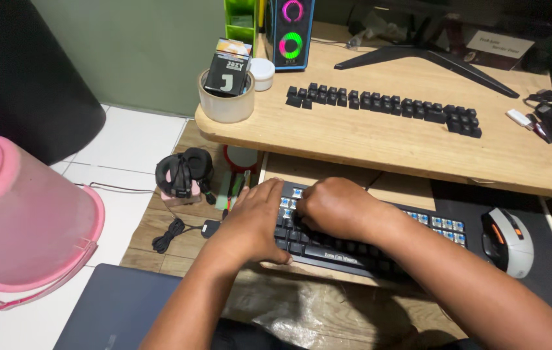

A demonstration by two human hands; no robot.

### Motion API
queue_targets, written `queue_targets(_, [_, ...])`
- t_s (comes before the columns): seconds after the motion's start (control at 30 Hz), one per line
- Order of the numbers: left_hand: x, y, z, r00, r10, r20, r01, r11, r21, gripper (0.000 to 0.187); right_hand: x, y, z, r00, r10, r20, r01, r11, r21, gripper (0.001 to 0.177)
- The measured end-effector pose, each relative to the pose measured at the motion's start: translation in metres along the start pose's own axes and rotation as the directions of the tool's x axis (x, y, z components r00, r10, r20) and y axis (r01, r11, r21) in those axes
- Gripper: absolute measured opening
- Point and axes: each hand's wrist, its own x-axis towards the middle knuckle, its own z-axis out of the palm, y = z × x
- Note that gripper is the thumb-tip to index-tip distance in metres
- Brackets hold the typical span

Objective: The person uses a keycap puller to remove keycaps from a mechanical keyboard and places them on the desk. They then pick up the keycaps and press them back onto the keyboard switches.

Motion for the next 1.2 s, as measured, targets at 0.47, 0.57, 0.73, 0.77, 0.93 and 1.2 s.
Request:
queue_targets(0.47, [0.005, -0.001, 0.000, 1.000, 0.009, 0.005, -0.009, 1.000, 0.011, 0.136, 0.001, -0.002, -0.027, 0.982, -0.098, -0.161, 0.106, 0.993, 0.042, 0.009])
queue_targets(0.57, [0.005, -0.003, 0.002, 1.000, 0.009, 0.010, -0.008, 1.000, -0.007, 0.136, -0.036, 0.015, -0.099, 0.930, 0.007, -0.367, 0.044, 0.991, 0.130, 0.010])
queue_targets(0.73, [0.000, 0.000, -0.011, 0.999, 0.006, 0.034, -0.005, 0.999, -0.032, 0.143, -0.073, 0.000, -0.143, 0.879, 0.038, -0.474, -0.025, 0.999, 0.034, 0.018])
queue_targets(0.77, [-0.004, 0.002, -0.011, 0.994, 0.059, -0.094, -0.062, 0.998, -0.024, 0.136, -0.077, 0.002, -0.134, 0.887, 0.070, -0.456, -0.033, 0.995, 0.090, 0.021])
queue_targets(0.93, [-0.039, 0.041, 0.022, 0.862, 0.085, -0.499, -0.145, 0.986, -0.081, 0.075, -0.106, 0.005, -0.056, 0.881, 0.204, -0.426, -0.038, 0.930, 0.366, 0.028])
queue_targets(1.2, [-0.036, 0.109, 0.052, 0.705, 0.307, -0.639, -0.428, 0.903, -0.039, 0.029, -0.148, -0.013, 0.010, 0.867, 0.311, -0.388, -0.018, 0.800, 0.600, 0.020])
